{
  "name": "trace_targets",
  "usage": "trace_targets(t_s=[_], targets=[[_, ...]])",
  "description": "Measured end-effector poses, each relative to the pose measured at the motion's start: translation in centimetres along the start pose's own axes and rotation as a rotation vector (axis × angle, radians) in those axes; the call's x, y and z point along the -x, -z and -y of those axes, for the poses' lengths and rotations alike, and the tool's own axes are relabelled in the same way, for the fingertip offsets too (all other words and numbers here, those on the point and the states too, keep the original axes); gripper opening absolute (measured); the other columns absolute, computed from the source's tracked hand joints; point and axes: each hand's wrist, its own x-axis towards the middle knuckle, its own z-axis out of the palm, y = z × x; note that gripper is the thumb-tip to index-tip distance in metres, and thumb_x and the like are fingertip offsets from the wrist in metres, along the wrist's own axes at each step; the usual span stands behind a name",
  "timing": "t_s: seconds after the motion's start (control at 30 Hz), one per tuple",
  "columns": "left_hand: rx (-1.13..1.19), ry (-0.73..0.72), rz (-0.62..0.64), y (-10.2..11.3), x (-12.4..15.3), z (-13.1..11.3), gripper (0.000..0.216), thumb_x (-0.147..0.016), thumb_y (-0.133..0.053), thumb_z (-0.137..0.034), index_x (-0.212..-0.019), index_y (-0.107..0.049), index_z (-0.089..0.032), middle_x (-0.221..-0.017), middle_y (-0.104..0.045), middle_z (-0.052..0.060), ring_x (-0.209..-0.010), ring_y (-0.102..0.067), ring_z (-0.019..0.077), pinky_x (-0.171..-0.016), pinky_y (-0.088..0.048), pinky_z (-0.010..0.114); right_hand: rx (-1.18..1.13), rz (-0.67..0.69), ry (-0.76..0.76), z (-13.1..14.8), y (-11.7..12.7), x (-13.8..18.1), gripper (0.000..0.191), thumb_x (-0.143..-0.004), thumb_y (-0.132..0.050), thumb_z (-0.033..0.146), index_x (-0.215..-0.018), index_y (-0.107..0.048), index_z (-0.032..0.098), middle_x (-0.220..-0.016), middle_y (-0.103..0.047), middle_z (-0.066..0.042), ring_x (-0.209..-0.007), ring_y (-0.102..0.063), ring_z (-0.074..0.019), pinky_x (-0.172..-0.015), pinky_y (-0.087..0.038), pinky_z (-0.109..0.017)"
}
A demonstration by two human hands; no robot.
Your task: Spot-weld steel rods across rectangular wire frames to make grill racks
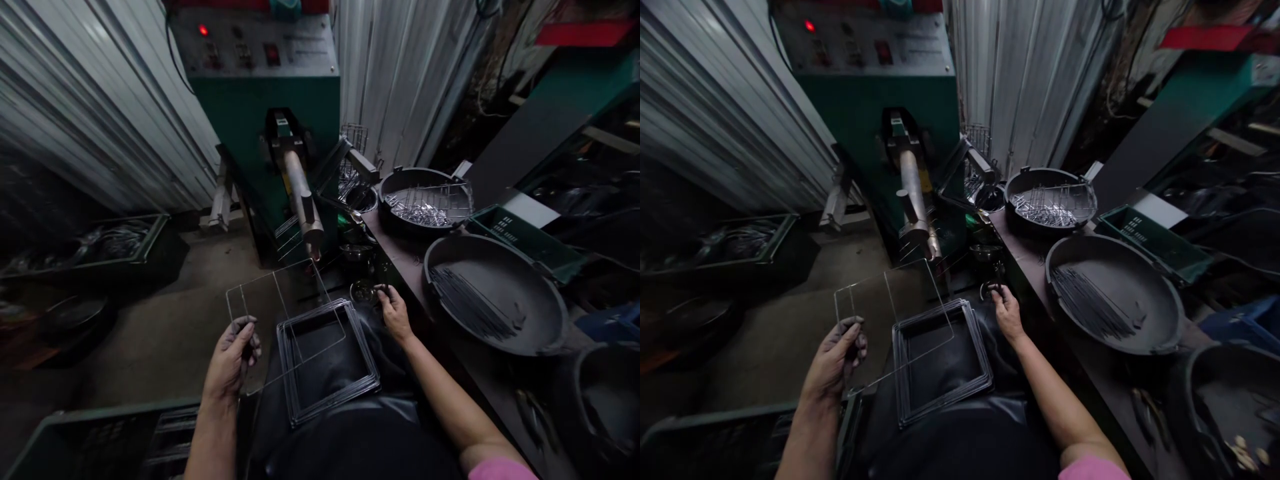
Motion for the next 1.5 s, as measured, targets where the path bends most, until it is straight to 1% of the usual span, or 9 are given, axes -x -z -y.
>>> trace_targets(t_s=[0.1, 0.2, 0.33, 0.47, 0.53, 0.6, 0.73, 0.9, 1.5], targets=[[0.012, -0.015, -0.019, 0.1, 0.0, -0.4, 0.032, -0.063, -0.062, -0.037, -0.086, -0.048, -0.02, -0.047, -0.05, -0.007, -0.035, -0.045, 0.0064, -0.028, -0.027, 0.012, 0.289, 0.087, 0.137, -2.3, -0.4, 1.1, 0.023, -0.078, -0.047, 0.031, -0.096, -0.054, 0.017, -0.085, -0.06, -0.005, -0.08, -0.057, -0.0179, -0.074, -0.043, -0.032], [-0.011, -0.004, -0.007, 0.3, 0.1, -0.8, 0.034, -0.062, -0.062, -0.038, -0.086, -0.047, -0.02, -0.047, -0.049, -0.007, -0.034, -0.044, 0.0064, -0.027, -0.026, 0.012, 0.394, 0.17, 0.203, -2.5, -0.5, 1.3, 0.025, -0.079, -0.046, 0.028, -0.1, -0.051, 0.017, -0.083, -0.06, -0.006, -0.075, -0.058, -0.018, -0.07, -0.045, -0.032], [-0.085, 0.053, 0.053, 0.7, 0.5, -1.0, 0.035, -0.062, -0.062, -0.039, -0.086, -0.047, -0.019, -0.046, -0.049, -0.007, -0.033, -0.044, 0.0066, -0.027, -0.026, 0.012, 0.384, 0.368, 0.418, 2.6, -0.3, 0.8, 0.019, -0.081, -0.045, 0.024, -0.097, -0.054, 0.02, -0.09, -0.059, -0.007, -0.085, -0.056, -0.0177, -0.077, -0.044, -0.033], [-0.098, 0.075, 0.103, 0.2, 0.8, -0.8, 0.033, -0.063, -0.061, -0.039, -0.086, -0.047, -0.019, -0.045, -0.049, -0.007, -0.032, -0.044, 0.0065, -0.028, -0.026, 0.012, 0.386, 0.791, 0.528, 8.1, -0.7, 1.8, 0.036, -0.078, -0.052, 0.026, -0.113, -0.049, 0.02, -0.105, -0.053, -0.009, -0.095, -0.053, -0.0172, -0.08, -0.043, -0.03], [-0.089, 0.063, 0.091, -0.2, 0.9, -0.7, 0.032, -0.063, -0.061, -0.039, -0.085, -0.048, -0.02, -0.045, -0.049, -0.007, -0.032, -0.043, 0.0063, -0.028, -0.027, 0.012, 0.441, 0.981, 0.532, 9.2, -1.0, 2.8, 0.049, -0.075, -0.056, 0.027, -0.121, -0.042, 0.018, -0.112, -0.048, -0.011, -0.096, -0.052, -0.0173, -0.079, -0.044, -0.028], [-0.086, 0.05, 0.073, -0.4, 0.9, -0.8, 0.032, -0.063, -0.061, -0.039, -0.085, -0.048, -0.02, -0.045, -0.05, -0.006, -0.032, -0.044, 0.0066, -0.028, -0.027, 0.012, 0.536, 1.081, 0.508, 9.4, -1.2, 3.7, 0.06, -0.072, -0.059, 0.025, -0.127, -0.035, 0.018, -0.118, -0.044, -0.013, -0.098, -0.052, -0.019, -0.079, -0.044, -0.029], [-0.085, 0.046, 0.077, -0.5, 0.9, -0.9, 0.032, -0.062, -0.062, -0.039, -0.084, -0.048, -0.02, -0.045, -0.051, -0.006, -0.032, -0.044, 0.0071, -0.028, -0.027, 0.013, 0.716, 1.142, 0.474, 9.2, -1.6, 4.2, 0.072, -0.069, -0.06, 0.02, -0.132, -0.025, 0.018, -0.124, -0.038, -0.015, -0.099, -0.051, -0.0224, -0.078, -0.044, -0.033], [-0.072, 0.045, 0.098, -0.7, 0.9, -0.6, 0.032, -0.063, -0.062, -0.04, -0.085, -0.048, -0.02, -0.046, -0.051, -0.006, -0.033, -0.045, 0.0072, -0.028, -0.028, 0.013, 0.874, 1.122, 0.461, 9.5, -2.3, 4.4, 0.063, -0.072, -0.055, 0.013, -0.13, -0.029, 0.016, -0.122, -0.04, -0.016, -0.088, -0.056, -0.0213, -0.071, -0.047, -0.033], [-0.01, 0.049, 0.115, -1.5, -0.1, -0.1, 0.032, -0.064, -0.06, -0.041, -0.086, -0.048, -0.02, -0.047, -0.05, -0.007, -0.032, -0.044, 0.0057, -0.027, -0.026, 0.012, 0.799, 1.096, 0.457, 10.7, -1.7, 3.6, 0.049, -0.078, -0.052, 0.017, -0.124, -0.036, 0.015, -0.113, -0.044, -0.013, -0.09, -0.054, -0.0191, -0.077, -0.046, -0.03]])
